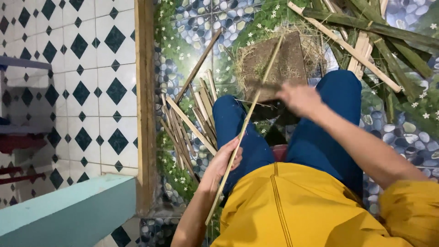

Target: The person sits on the floor and uses a knife to shave thin strips from a bamboo stick, repeatedly scraping the surface to produce fine shavings. The person holds the bamboo with one hand and scrapes with the other, occasionally adjusting the stick's position.

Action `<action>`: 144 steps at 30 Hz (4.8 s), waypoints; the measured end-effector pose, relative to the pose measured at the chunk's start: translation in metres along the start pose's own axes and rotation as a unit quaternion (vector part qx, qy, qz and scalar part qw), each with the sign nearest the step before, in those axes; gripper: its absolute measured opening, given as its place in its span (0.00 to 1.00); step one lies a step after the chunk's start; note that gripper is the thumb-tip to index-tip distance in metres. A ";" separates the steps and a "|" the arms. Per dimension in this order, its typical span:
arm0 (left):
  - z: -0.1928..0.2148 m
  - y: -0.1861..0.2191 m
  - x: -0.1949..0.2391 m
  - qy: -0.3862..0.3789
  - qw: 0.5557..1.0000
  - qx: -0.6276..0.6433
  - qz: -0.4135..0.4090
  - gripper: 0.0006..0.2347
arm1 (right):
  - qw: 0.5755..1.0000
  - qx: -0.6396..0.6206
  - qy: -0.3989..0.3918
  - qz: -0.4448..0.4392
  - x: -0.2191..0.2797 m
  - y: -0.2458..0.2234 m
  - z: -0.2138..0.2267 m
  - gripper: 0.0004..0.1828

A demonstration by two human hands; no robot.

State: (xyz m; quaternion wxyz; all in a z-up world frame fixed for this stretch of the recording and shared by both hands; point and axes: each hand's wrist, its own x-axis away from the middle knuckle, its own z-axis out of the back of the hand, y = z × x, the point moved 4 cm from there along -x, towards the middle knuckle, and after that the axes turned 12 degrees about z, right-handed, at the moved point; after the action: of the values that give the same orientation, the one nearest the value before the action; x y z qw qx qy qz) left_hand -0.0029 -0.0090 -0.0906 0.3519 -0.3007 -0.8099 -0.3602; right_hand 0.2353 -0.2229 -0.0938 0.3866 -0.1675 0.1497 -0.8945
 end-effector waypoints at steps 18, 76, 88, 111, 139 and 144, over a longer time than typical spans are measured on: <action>0.004 -0.005 -0.009 0.012 1.000 0.003 -0.003 0.23 | 0.992 0.066 0.048 0.101 -0.008 0.003 -0.021 0.21; 0.016 -0.003 -0.022 -0.010 0.996 -0.076 0.049 0.23 | 0.996 0.013 -0.006 0.084 0.041 -0.008 -0.062 0.22; 0.036 -0.013 -0.028 0.020 0.998 -0.045 0.043 0.22 | 0.990 -0.048 -0.012 -0.134 -0.018 0.041 -0.033 0.29; 0.045 -0.041 -0.041 -0.075 0.993 0.078 0.038 0.14 | 0.984 0.069 0.123 0.108 -0.043 0.017 -0.074 0.21; -0.063 0.015 -0.052 -0.043 0.996 -0.074 -0.019 0.19 | 0.673 -0.708 0.182 -0.115 -0.008 -0.019 -0.087 0.23; -0.036 0.025 -0.040 0.014 0.889 -0.453 -0.062 0.32 | 0.676 -0.665 0.236 -0.212 0.001 -0.002 -0.070 0.13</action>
State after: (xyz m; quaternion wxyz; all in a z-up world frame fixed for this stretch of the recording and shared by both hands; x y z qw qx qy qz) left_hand 0.0514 -0.0330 -0.0947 0.1657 -0.3711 -0.5712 -0.7131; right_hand 0.2043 -0.2126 -0.1557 -0.0752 -0.1910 0.7520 -0.6265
